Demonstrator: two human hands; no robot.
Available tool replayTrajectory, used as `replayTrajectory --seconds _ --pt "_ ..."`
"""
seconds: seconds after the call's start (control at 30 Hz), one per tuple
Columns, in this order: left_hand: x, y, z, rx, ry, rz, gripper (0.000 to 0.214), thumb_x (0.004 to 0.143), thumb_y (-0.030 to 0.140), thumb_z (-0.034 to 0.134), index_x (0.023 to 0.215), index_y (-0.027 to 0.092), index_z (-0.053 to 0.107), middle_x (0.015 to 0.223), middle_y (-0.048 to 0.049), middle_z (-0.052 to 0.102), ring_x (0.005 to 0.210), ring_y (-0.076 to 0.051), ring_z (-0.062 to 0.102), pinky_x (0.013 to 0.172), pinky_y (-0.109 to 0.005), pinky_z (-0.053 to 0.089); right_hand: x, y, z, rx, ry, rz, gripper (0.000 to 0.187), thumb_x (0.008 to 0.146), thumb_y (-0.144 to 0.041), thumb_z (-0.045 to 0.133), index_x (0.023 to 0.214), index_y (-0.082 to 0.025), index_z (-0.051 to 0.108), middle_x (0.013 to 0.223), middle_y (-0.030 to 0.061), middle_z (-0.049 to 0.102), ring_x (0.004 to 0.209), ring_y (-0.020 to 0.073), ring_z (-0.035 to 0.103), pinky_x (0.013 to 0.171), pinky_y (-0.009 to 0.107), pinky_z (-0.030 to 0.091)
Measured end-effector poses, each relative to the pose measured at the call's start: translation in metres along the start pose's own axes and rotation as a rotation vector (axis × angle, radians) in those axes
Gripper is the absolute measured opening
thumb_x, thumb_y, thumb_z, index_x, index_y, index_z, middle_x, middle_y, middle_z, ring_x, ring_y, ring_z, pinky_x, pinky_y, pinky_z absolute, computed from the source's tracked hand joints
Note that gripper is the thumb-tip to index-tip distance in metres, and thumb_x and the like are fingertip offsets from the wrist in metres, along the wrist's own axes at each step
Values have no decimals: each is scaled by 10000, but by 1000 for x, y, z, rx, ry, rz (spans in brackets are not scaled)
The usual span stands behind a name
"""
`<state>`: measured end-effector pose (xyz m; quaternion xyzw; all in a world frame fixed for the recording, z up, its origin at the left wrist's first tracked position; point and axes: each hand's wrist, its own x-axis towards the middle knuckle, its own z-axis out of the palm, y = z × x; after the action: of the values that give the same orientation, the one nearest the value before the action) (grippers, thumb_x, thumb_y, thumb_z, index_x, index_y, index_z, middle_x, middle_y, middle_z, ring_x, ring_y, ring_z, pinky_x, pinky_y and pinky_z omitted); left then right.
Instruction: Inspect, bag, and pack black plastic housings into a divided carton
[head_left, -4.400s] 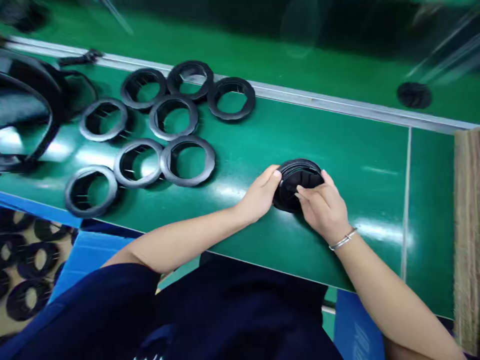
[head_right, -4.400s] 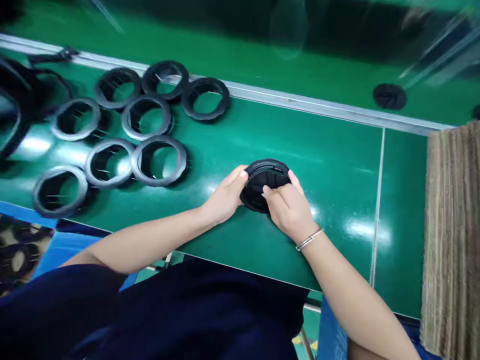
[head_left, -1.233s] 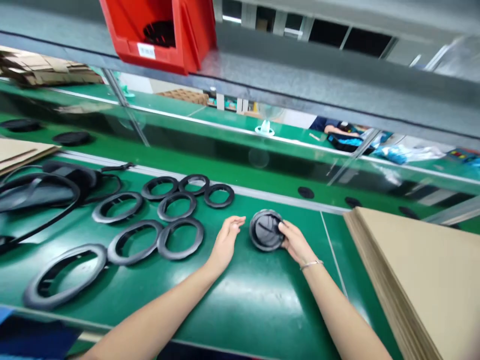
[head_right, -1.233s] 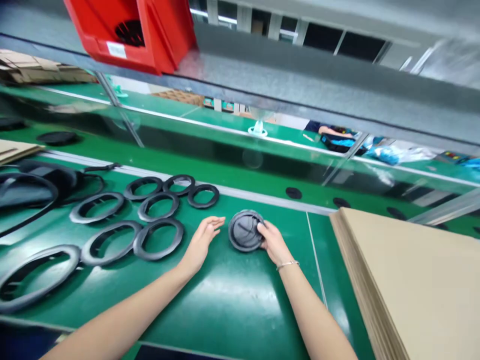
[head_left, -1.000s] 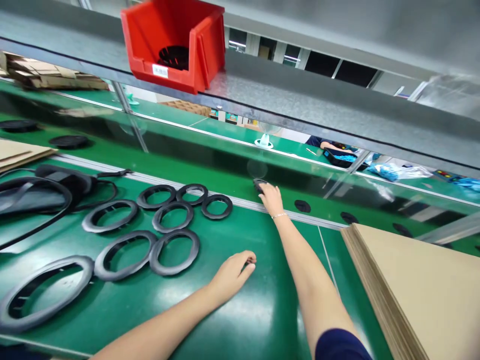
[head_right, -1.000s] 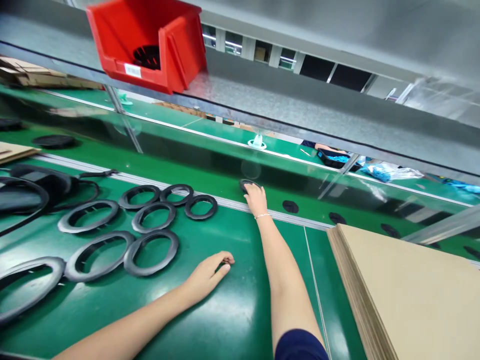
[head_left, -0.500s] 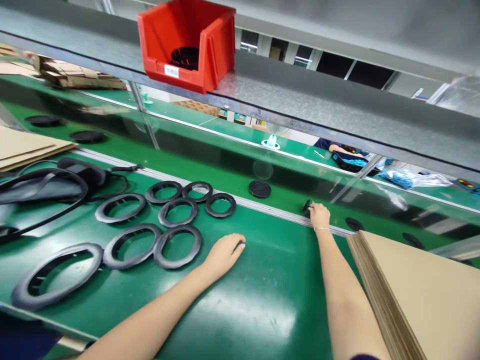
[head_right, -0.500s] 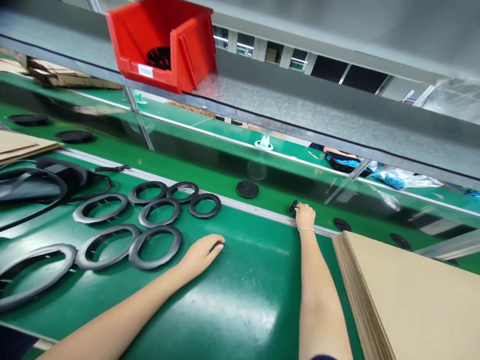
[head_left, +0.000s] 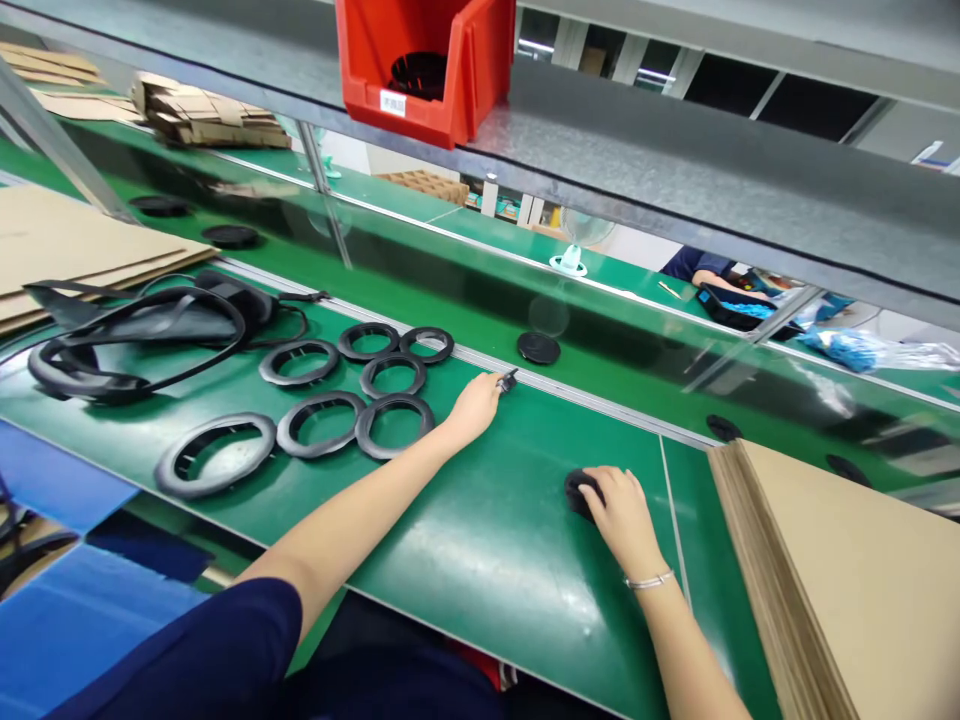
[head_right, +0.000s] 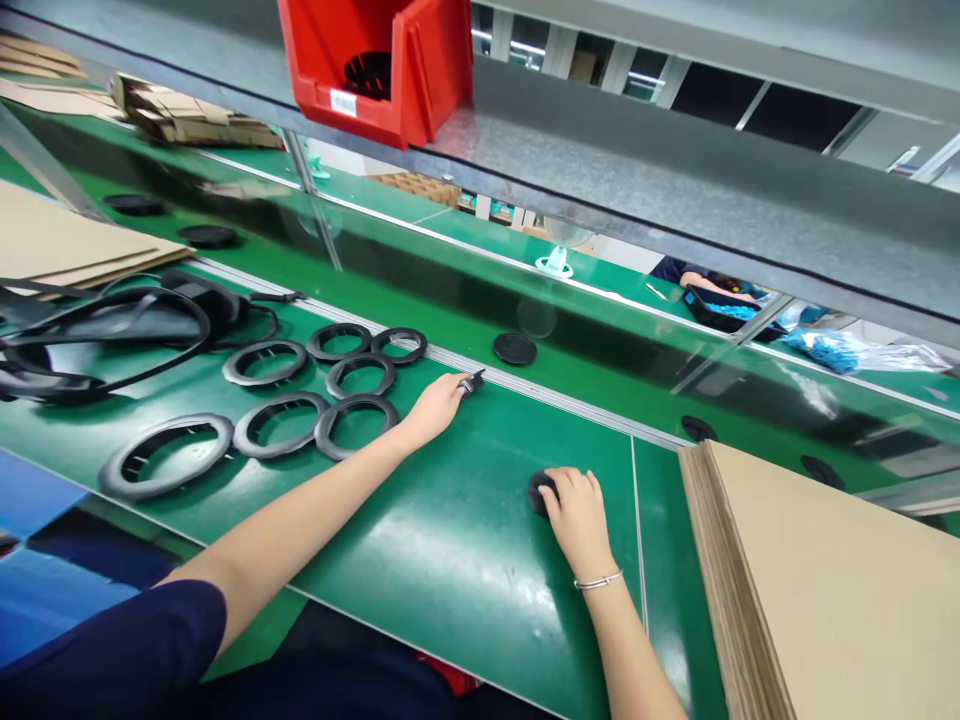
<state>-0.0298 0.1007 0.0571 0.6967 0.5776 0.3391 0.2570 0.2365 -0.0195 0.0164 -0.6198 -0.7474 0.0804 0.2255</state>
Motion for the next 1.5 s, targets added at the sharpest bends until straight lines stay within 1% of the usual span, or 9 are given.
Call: replayTrajectory --seconds 0.17,0.3,0.63,0.73,0.9,1.03,1.17,1.37,1.5 --pt "-51 29 0 -892 -290 -237 325 960 142 371 1113 68 647 814 -79 649 794 -164 663 836 -376 572 8 -30 -6 857 59 316 707 822 -710 505 1243 -144 564 1143 144 648 803 152 642 734 321 566" --pt "-75 34 6 -1479 -454 -514 244 928 91 465 1042 43 675 722 -33 595 685 -123 626 771 -363 591 8 -53 -2 1103 37 411 764 746 -746 579 1196 -128 581 960 110 688 632 95 583 534 208 499" --pt "-83 12 21 -1400 -664 -393 338 848 374 689 1052 106 654 906 -128 733 804 -213 710 759 -336 544 6 -41 1 1162 109 479 591 717 -657 665 979 -130 610 653 -4 588 411 19 370 357 143 284" --pt "-89 19 26 -1446 -514 -311 433 771 399 779 1079 147 609 1038 -139 731 966 -227 696 837 -326 518 5 -49 13 1202 141 536 647 676 -714 654 989 -155 565 699 -5 595 423 35 444 364 151 351" --pt "-85 20 25 -1466 -250 -287 342 820 329 725 1078 151 590 682 7 646 670 -143 644 757 -306 525 -2 -30 12 903 -232 396 543 752 -612 630 1031 -147 646 861 70 667 625 108 622 591 237 533" --pt "-74 7 23 -1342 -275 -410 236 835 247 632 1025 109 615 582 17 580 520 -126 566 591 -264 488 -3 13 -6 428 -9 285 325 815 -432 586 969 -178 717 960 70 670 772 122 612 754 266 507" --pt "-69 -1 29 -1253 -352 -486 233 775 197 652 978 82 656 605 0 602 518 -125 579 553 -241 458 0 31 1 232 -95 196 228 802 -305 588 938 -174 715 893 45 631 697 99 564 714 249 470" --pt "-72 -1 38 -1295 -220 -434 226 783 264 732 924 93 688 597 29 567 525 -80 542 578 -210 466 -3 19 1 188 158 133 252 863 -351 548 835 -153 702 846 53 625 702 113 559 656 240 458" --pt "-82 6 45 -1299 -308 -489 211 832 292 698 919 101 678 748 -41 674 671 -138 657 616 -235 509 -10 -11 -8 229 325 -34 230 899 -360 574 873 -172 704 855 53 638 766 121 598 657 235 496"
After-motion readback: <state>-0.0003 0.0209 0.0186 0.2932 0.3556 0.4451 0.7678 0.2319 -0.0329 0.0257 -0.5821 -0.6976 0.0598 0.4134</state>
